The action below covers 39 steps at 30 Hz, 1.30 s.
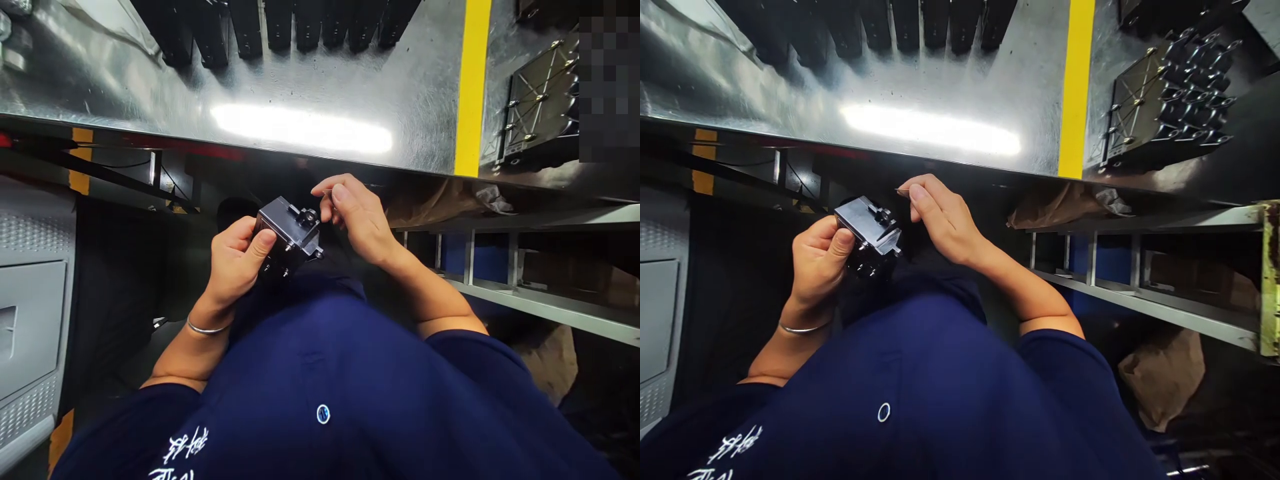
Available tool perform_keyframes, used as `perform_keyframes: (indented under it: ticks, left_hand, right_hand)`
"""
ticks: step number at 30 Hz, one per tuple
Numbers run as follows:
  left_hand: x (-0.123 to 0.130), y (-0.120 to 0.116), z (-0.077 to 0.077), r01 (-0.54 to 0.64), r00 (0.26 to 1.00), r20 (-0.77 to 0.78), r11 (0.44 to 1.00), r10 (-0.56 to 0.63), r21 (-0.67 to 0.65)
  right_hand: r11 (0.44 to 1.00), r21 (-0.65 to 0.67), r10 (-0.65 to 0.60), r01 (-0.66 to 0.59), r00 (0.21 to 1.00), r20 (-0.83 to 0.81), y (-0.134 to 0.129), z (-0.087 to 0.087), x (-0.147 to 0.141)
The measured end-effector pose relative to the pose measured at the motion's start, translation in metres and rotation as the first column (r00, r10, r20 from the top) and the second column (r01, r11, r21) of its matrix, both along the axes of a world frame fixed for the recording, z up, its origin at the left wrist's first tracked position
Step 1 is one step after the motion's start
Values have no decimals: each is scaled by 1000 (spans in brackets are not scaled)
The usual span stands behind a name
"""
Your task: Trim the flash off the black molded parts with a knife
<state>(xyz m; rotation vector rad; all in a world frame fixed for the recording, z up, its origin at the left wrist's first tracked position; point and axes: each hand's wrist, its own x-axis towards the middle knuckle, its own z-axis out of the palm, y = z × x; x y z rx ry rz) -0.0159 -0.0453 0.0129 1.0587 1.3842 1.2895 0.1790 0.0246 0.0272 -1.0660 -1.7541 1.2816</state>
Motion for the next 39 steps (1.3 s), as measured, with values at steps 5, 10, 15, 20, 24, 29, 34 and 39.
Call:
perform_keyframes:
  ticks: [5, 10, 15, 20, 24, 29, 34, 39]
  left_hand:
    - [1, -3, -2, -31, 996, -75, 996, 37, 82]
    - [-1, -6, -7, -93, 983, -143, 980, 119, 176]
    - [-3, -6, -4, -16, 990, -137, 989, 36, 146]
    - [-9, -3, 2, 117, 983, -164, 971, -83, 209]
    - [-14, -2, 3, 220, 957, -239, 944, -162, 244]
    - [-15, -2, 7, 358, 924, -232, 902, -304, 242]
    - [-13, 2, 13, 400, 908, -224, 892, -354, 211]
    - [-13, 4, 12, 416, 904, -205, 881, -375, 225]
  right_hand:
    - [997, 73, 34, -33, 999, -9, 0, 3, -3]
    - [991, 128, 52, -48, 998, -27, -2, 4, -5]
    - [958, 258, 142, -123, 988, -55, -3, 2, 0]
    - [819, 461, 329, -343, 938, 113, 3, 8, 9]
    - [674, 560, 372, -481, 877, 305, 7, 17, 11]
    - [605, 497, 445, -621, 782, 436, 11, 24, 14]
    - [593, 469, 540, -654, 755, 372, 12, 23, 16]
    - [612, 476, 500, -632, 775, 387, 10, 21, 17]
